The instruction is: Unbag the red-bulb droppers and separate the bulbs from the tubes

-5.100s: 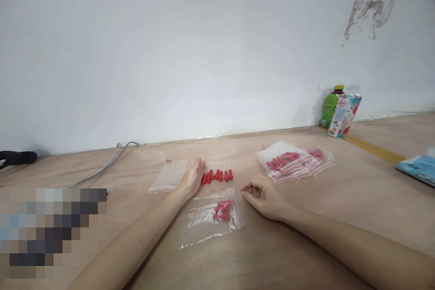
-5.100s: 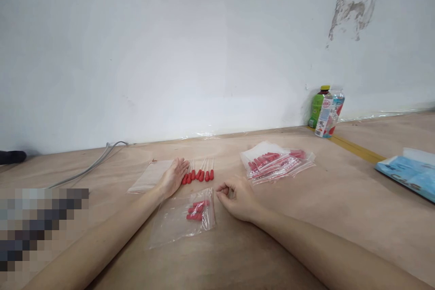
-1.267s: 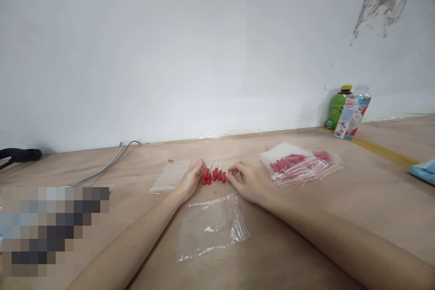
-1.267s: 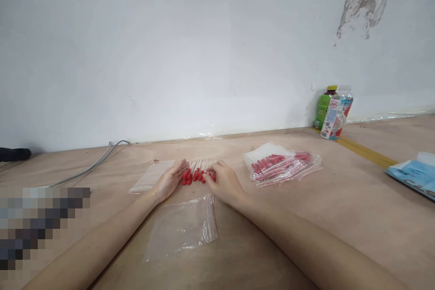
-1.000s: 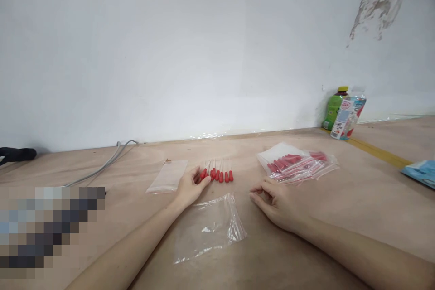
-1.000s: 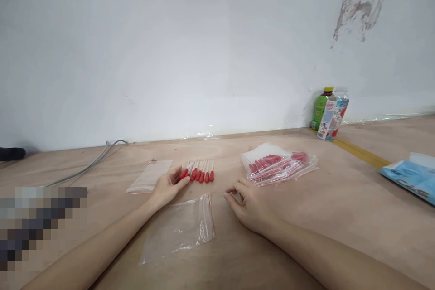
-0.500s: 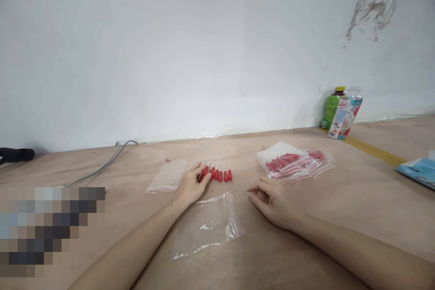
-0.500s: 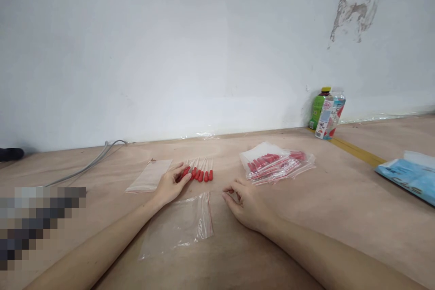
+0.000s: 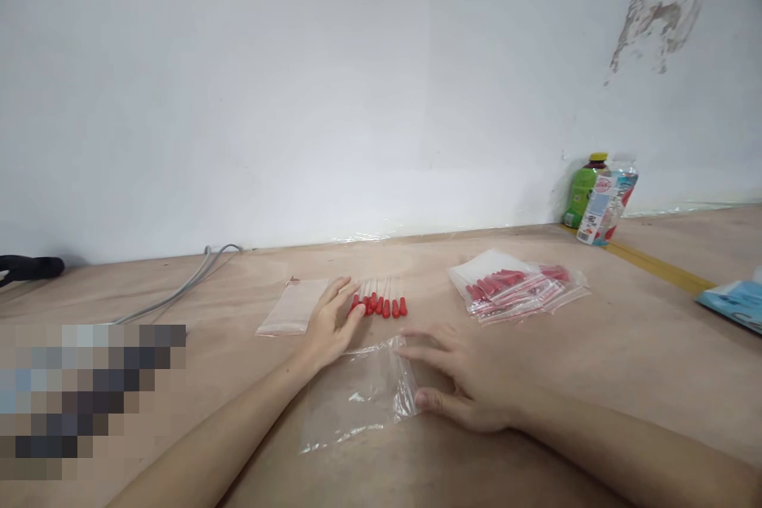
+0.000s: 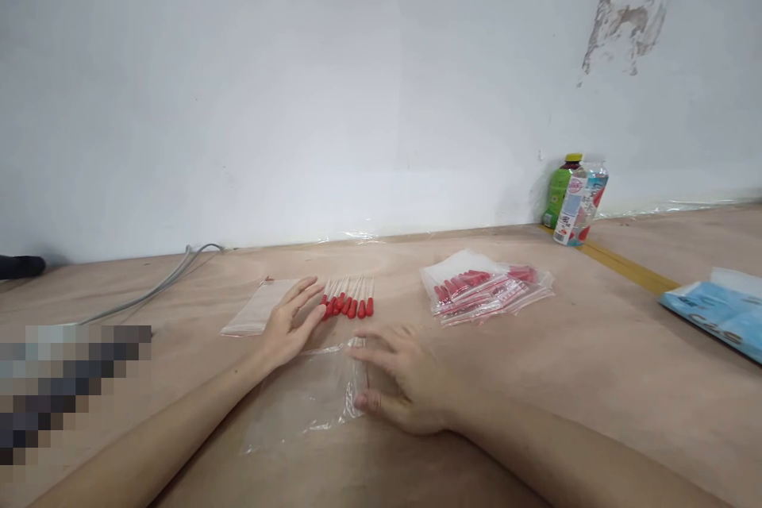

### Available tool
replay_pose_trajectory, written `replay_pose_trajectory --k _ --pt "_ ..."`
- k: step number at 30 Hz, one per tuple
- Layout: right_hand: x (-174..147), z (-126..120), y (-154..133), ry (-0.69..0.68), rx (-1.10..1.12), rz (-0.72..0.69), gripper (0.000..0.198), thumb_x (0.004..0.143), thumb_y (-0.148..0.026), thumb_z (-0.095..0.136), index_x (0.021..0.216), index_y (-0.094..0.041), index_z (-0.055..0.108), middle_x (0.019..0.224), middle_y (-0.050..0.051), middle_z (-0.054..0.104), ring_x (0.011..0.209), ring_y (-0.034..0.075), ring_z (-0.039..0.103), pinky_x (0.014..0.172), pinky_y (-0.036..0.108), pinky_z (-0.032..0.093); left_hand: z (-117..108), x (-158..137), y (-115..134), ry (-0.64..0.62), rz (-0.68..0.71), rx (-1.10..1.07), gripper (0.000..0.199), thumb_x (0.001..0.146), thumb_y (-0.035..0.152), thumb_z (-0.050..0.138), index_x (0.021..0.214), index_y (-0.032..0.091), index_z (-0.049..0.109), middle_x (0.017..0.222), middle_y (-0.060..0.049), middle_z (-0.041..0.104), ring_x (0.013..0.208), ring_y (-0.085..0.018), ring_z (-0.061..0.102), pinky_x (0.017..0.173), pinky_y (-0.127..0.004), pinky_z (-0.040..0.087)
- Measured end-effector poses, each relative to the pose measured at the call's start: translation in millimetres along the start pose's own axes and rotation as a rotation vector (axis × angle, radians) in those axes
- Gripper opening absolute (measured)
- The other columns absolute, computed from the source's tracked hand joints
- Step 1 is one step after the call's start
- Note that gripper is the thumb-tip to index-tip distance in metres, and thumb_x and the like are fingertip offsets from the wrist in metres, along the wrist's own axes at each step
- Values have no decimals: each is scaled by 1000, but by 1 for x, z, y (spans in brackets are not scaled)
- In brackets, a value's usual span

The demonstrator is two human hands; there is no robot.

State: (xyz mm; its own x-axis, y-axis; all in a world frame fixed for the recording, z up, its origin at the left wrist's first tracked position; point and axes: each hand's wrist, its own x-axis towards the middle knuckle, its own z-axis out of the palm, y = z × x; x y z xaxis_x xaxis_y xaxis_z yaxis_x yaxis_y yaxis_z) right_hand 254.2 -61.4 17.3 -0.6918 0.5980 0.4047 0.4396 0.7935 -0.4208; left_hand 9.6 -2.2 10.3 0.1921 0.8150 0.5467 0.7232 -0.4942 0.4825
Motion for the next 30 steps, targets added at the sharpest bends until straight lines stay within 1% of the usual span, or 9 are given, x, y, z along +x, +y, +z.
replay_pose_trajectory --k 2,6,9,12,15,19,24,27,30 --pt "0 -1 -1 -106 -20 -65 51 80 -45 48 128 -27 40 133 7 40 122 24 35 101 47 22 -8 -12 16 -119 130 -19 34 83 31 45 114 22 56 127 -5 48 123 -21 37 105 -39 27" --pt "-1 1 1 -219 -11 -110 52 83 -44 44 131 -28 34 135 8 38 127 22 27 104 52 9 -21 -34 38 -543 286 -144 48 82 30 50 128 28 39 135 -2 37 127 -23 30 106 -41 24" --pt "-4 1 2 -249 -25 -102 49 85 -43 41 131 -28 34 134 9 39 127 22 29 103 54 4 -25 -41 38 -656 287 -162 57 79 34 55 131 29 33 138 -2 32 128 -24 27 106 -43 23" --pt "-3 -3 3 -248 -61 -114 42 85 -43 40 124 -28 44 129 8 46 123 22 35 102 54 7 -24 -40 35 -640 226 -169 54 79 35 54 129 29 37 137 -3 34 127 -24 30 104 -42 25" --pt "0 -14 13 -101 -197 -56 30 85 -38 41 108 -26 57 114 6 58 109 21 47 101 50 14 -21 -37 31 -488 65 -166 40 82 36 49 121 28 49 128 -5 47 118 -23 43 97 -38 36" --pt "2 -40 42 204 -550 268 25 79 -27 46 96 -21 63 107 10 59 101 26 50 93 52 20 -18 -33 20 -292 -144 -90 30 73 42 57 96 22 59 98 -5 60 87 -20 56 75 -32 44" --pt "-8 -71 75 45 -728 616 37 70 -26 49 104 -17 58 114 15 54 103 32 48 85 61 20 -14 -33 9 -408 -236 -62 27 67 43 61 76 18 55 72 0 55 64 -14 49 56 -25 39" --pt "-10 -77 82 -36 -716 694 32 71 -17 44 98 -22 61 102 10 62 92 28 55 83 55 25 -15 -34 13 -415 -204 -98 23 71 40 57 69 17 52 67 1 52 59 -12 46 53 -23 36" --pt "-9 -78 86 -48 -781 682 29 76 -17 41 89 -24 66 92 8 66 85 25 59 83 48 26 -20 -27 11 -337 -182 -161 20 76 37 52 71 18 48 61 3 49 56 -11 44 51 -21 34"
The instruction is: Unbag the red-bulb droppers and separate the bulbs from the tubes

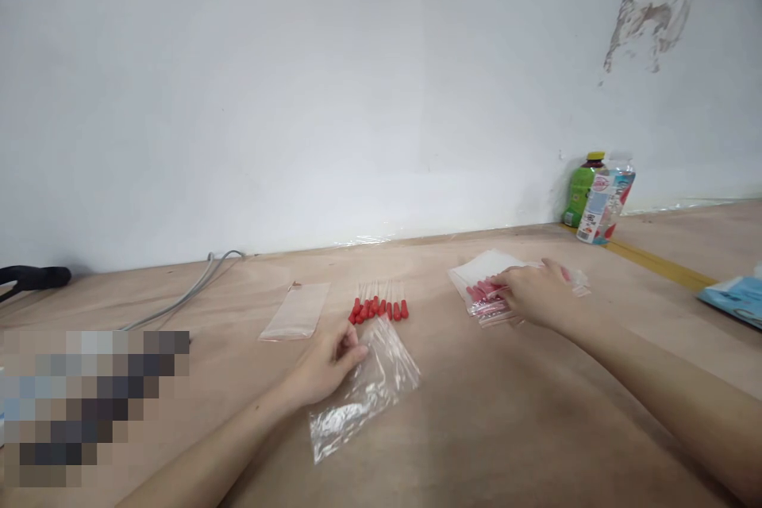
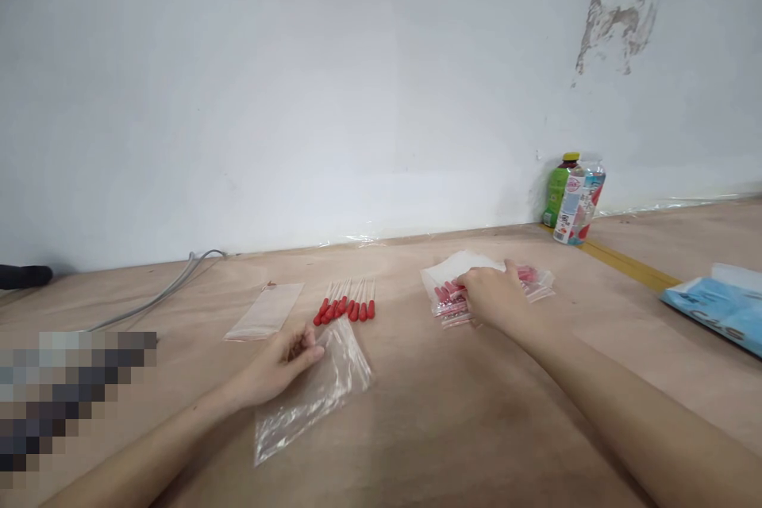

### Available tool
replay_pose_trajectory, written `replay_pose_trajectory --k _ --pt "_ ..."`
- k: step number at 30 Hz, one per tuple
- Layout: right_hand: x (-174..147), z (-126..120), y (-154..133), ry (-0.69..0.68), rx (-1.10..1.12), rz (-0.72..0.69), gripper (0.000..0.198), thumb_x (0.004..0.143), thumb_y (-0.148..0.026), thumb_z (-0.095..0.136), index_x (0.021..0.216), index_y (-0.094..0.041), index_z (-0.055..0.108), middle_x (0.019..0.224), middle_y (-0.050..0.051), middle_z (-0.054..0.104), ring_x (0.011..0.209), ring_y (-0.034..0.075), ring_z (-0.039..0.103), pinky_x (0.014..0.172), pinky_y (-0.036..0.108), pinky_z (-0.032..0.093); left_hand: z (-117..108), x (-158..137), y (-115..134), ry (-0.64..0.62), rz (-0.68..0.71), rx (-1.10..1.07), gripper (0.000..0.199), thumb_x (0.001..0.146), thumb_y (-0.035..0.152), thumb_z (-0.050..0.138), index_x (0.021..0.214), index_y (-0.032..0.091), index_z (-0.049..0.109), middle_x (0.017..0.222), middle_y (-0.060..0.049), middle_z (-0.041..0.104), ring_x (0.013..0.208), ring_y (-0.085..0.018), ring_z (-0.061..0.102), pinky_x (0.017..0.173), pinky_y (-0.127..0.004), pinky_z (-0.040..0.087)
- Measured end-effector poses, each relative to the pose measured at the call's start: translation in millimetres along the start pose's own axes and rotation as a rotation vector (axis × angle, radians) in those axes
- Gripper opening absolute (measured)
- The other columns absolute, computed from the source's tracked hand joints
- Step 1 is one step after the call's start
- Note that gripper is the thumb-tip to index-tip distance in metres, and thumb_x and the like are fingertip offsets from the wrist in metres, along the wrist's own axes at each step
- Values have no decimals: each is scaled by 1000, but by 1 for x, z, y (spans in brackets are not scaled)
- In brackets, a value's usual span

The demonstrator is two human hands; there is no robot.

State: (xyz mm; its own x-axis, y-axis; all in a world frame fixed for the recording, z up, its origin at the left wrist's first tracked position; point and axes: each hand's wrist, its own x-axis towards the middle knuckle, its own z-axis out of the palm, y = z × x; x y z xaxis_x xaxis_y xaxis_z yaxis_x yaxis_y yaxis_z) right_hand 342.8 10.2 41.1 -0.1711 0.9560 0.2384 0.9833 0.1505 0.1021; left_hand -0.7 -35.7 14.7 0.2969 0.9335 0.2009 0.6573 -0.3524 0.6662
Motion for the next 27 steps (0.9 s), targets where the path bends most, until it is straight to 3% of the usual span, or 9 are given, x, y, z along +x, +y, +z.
replay_pose_trajectory --k 4,6,9,12,17,22,25,27 --pt "2 -4 4 72 -54 -23 32 84 -25 36 83 -22 68 87 9 66 81 23 60 75 37 31 -31 19 -25 280 -72 -62 18 76 35 50 81 20 41 57 6 46 48 -10 46 48 -21 35" --pt "2 -9 4 107 -54 -41 33 85 -26 35 79 -21 68 85 8 65 76 20 60 67 32 32 -52 28 -44 414 -161 43 20 75 33 50 83 20 36 62 6 48 48 -10 49 48 -21 37" --pt "-1 -19 -4 148 -48 -147 32 85 -28 38 71 -19 66 80 7 63 68 17 58 62 29 31 -78 36 -70 503 -242 148 23 74 30 53 84 20 35 65 5 49 50 -12 51 50 -23 36" --pt "-8 -27 -23 140 22 -255 24 81 -25 44 67 -18 63 74 6 64 64 17 56 58 27 30 -88 39 -84 545 -290 258 24 71 30 56 81 20 36 64 5 48 54 -14 51 52 -23 34" --pt "-30 -21 -59 20 379 -389 13 70 -22 56 58 -20 61 60 2 63 56 15 55 48 24 29 -81 44 -89 543 -297 415 20 68 23 58 74 20 39 58 4 43 59 -19 50 54 -25 33" --pt "-49 -9 -88 -154 676 -414 24 69 -19 54 46 -18 53 42 -3 54 39 8 44 39 20 25 -70 40 -65 621 -159 544 10 72 20 52 77 18 43 80 -4 46 94 -29 45 76 -35 34" --pt "-51 -10 -102 -255 808 -322 30 70 -17 49 40 -17 44 37 -3 49 35 6 41 35 18 25 -49 30 -35 584 -44 542 9 76 25 50 79 19 43 87 -4 48 92 -23 46 79 -32 35" --pt "-47 -12 -111 -449 959 -198 29 71 -18 46 42 -17 44 37 -4 49 33 7 44 33 16 29 -26 19 -12 416 57 405 11 78 29 50 78 20 43 79 -1 50 76 -17 50 69 -27 38"
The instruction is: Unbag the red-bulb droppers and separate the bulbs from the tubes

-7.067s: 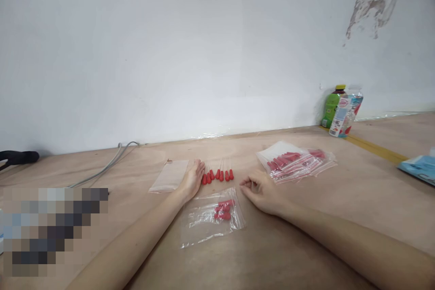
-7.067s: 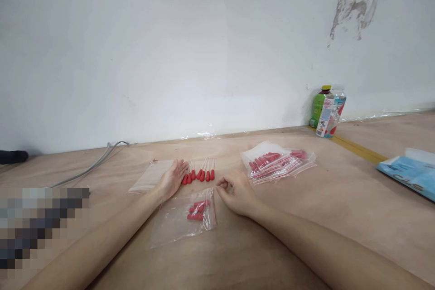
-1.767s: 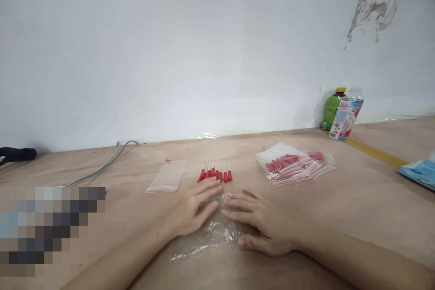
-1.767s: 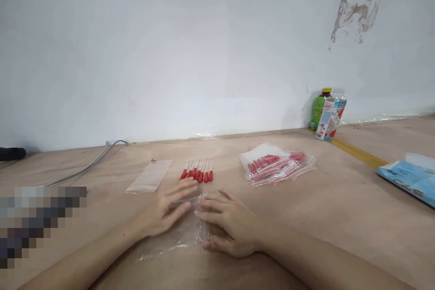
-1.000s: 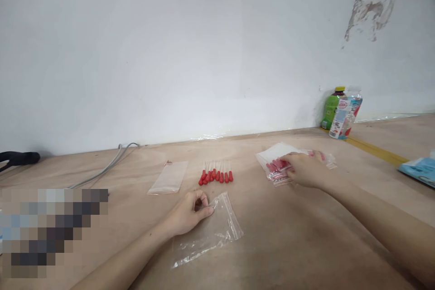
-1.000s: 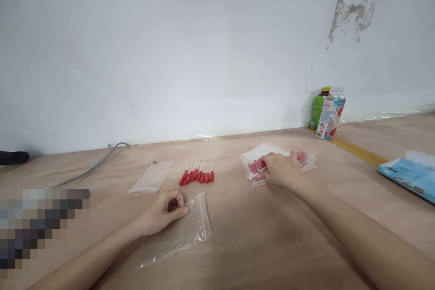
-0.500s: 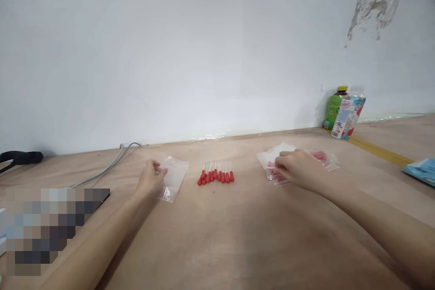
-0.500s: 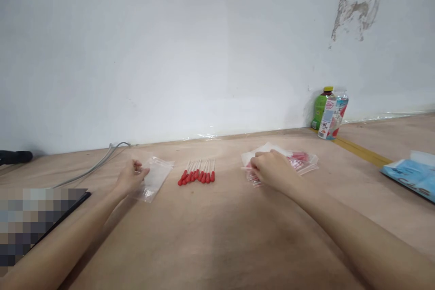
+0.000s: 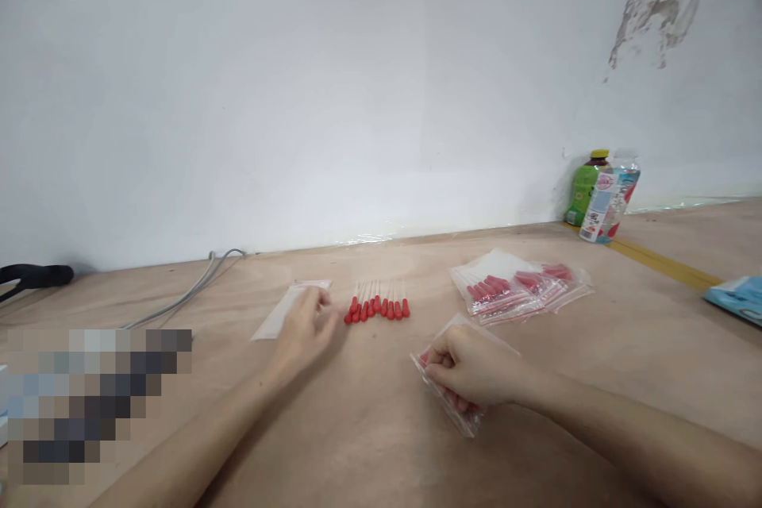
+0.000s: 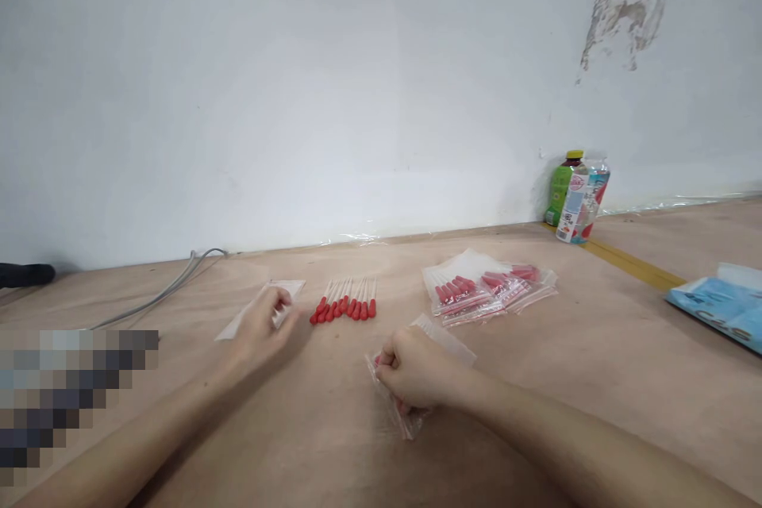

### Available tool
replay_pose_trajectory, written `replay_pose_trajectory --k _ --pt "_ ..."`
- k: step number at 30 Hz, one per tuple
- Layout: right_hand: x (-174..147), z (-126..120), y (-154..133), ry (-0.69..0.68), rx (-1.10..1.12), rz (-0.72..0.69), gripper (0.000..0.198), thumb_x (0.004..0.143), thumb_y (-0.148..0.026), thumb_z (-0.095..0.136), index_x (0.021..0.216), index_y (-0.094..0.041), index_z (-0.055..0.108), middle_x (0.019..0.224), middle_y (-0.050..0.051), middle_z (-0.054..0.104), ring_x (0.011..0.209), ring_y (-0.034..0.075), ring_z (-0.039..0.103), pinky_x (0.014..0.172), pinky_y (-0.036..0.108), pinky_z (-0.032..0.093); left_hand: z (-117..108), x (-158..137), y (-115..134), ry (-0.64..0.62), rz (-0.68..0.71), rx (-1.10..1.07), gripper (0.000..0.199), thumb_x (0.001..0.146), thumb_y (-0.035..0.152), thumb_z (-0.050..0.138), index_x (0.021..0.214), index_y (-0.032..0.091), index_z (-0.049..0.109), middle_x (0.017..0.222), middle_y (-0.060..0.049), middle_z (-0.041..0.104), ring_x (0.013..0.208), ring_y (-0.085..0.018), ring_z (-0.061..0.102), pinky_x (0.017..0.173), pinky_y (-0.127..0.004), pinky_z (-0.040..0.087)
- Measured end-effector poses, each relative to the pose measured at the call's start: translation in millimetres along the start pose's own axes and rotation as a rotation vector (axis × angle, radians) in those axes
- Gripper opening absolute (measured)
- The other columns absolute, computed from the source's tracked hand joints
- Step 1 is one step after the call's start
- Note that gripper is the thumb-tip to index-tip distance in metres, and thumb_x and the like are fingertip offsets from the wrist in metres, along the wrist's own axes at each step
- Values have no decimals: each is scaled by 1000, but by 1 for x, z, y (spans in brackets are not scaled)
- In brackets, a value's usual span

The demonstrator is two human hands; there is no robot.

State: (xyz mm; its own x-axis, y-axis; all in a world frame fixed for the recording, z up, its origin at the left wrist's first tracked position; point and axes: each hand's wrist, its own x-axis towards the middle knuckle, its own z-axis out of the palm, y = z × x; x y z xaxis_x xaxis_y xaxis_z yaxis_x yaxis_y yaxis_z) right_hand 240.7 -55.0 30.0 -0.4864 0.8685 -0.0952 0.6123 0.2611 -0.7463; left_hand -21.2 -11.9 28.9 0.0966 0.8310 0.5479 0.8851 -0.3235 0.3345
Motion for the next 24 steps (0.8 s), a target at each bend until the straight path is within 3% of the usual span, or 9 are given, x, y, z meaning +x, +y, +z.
replay_pose_trajectory --k 3,6,9,17,24 --pt "12 8 -8 -85 292 132 24 71 -16 47 47 -16 47 39 -4 51 35 7 49 34 15 38 13 -28 39 -377 26 -356 19 81 39 47 78 20 46 69 2 52 62 -13 49 57 -23 38" --pt "23 16 -12 -80 473 148 22 71 -12 48 49 -15 49 40 -4 52 38 6 53 40 15 44 25 -46 60 -531 -15 -566 25 81 43 49 91 20 45 71 2 54 61 -12 48 56 -23 36" --pt "29 22 -12 -65 562 170 20 72 -10 47 52 -15 49 40 -5 51 38 5 52 40 14 44 33 -50 63 -548 -59 -693 35 79 43 53 100 19 39 71 2 54 61 -11 47 58 -23 35" --pt "31 28 -9 1 578 215 17 74 -13 49 57 -14 49 43 -4 54 35 5 50 37 14 42 41 -47 63 -537 -176 -922 40 78 39 53 101 18 29 58 7 46 55 -9 43 58 -22 33" --pt "28 35 -11 70 543 187 19 78 -14 44 59 -17 45 38 -7 46 29 5 41 32 15 35 47 -50 65 -446 -162 -890 32 80 30 50 101 20 28 54 9 39 49 -8 36 50 -19 27"
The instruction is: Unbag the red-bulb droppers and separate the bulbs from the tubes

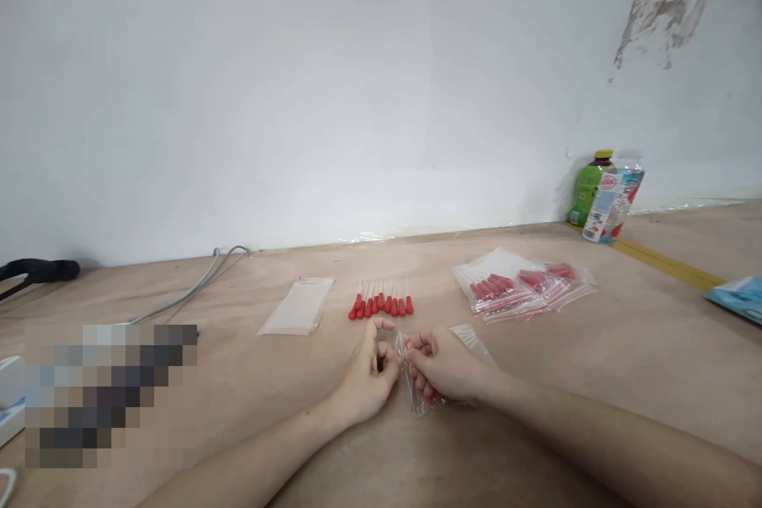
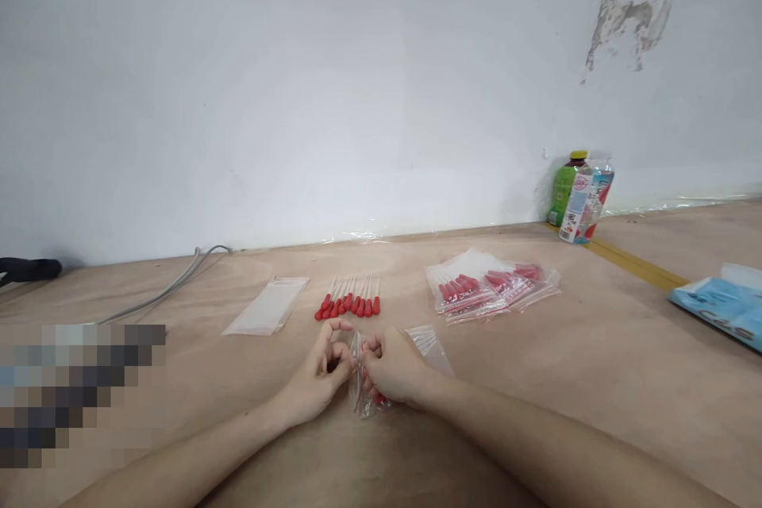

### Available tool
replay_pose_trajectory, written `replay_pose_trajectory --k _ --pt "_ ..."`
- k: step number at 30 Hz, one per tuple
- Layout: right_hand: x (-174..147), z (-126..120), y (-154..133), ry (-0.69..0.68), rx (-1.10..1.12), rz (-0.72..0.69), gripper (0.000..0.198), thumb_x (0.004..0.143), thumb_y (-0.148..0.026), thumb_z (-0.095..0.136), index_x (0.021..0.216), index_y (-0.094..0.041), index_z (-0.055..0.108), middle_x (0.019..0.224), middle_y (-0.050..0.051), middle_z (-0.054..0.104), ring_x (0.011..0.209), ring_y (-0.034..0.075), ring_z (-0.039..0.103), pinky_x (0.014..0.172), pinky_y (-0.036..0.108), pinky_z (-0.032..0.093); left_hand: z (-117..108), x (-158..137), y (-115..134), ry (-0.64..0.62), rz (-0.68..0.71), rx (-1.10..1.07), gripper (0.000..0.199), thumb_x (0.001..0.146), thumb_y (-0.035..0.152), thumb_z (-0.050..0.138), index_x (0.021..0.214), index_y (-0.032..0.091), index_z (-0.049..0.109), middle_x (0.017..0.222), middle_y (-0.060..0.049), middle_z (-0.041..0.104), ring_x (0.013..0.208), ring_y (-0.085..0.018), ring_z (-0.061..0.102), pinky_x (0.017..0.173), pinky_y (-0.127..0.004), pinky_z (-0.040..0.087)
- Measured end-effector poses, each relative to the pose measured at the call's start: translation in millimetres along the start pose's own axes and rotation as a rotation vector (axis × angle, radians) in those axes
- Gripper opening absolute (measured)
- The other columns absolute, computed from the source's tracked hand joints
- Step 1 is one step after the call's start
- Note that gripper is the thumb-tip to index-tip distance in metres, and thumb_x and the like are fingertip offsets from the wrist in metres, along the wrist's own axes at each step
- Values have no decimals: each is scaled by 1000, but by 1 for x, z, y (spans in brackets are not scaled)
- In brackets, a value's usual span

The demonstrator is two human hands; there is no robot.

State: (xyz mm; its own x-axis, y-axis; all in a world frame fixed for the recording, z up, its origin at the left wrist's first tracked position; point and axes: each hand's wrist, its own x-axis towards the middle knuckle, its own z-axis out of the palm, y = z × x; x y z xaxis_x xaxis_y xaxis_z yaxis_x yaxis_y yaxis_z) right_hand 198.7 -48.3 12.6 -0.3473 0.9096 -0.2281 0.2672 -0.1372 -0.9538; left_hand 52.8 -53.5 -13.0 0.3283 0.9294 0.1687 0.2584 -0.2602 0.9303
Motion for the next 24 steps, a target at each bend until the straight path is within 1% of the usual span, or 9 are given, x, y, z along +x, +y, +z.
replay_pose_trajectory --k 5,12,15,18,21,22,24 --pt "-1 3 2 71 -19 -4 13 77 -14 45 64 -17 43 39 -8 44 30 6 41 32 16 35 0 -1 -1 24 13 69 28 81 23 46 100 21 27 56 9 38 50 -8 36 51 -19 28" --pt "5 7 17 128 -62 -40 1 77 -18 45 76 -18 44 41 -8 46 33 8 45 33 17 36 2 -2 -1 48 6 92 23 80 18 44 96 22 27 54 10 36 47 -7 32 49 -18 27" --pt "7 8 20 153 -92 -64 2 77 -20 45 76 -18 44 41 -8 46 34 8 46 34 17 36 3 -2 -1 58 7 102 22 80 16 43 95 22 28 54 10 36 47 -7 33 49 -18 28" --pt "6 6 19 162 -154 -98 7 77 -21 46 71 -18 45 43 -7 48 36 7 47 37 17 36 0 -1 -4 88 11 109 21 78 14 43 93 22 31 54 10 36 48 -8 35 50 -18 28" --pt "1 0 14 144 -137 -120 12 79 -23 46 68 -18 45 46 -6 49 38 7 48 38 16 36 -4 0 -4 187 5 142 21 75 10 42 89 22 33 52 10 33 48 -8 34 49 -18 27" --pt "-1 -2 11 119 -109 -107 13 80 -24 46 68 -18 45 46 -6 49 38 7 47 38 16 36 -5 0 -4 208 2 154 21 75 10 42 90 22 33 52 10 33 48 -8 34 49 -18 27" --pt "-4 -7 5 25 -33 -57 16 81 -26 46 67 -17 44 44 -6 49 38 7 48 40 17 38 -5 0 -1 199 -3 171 22 76 11 42 92 22 32 53 10 34 48 -8 34 50 -18 28"
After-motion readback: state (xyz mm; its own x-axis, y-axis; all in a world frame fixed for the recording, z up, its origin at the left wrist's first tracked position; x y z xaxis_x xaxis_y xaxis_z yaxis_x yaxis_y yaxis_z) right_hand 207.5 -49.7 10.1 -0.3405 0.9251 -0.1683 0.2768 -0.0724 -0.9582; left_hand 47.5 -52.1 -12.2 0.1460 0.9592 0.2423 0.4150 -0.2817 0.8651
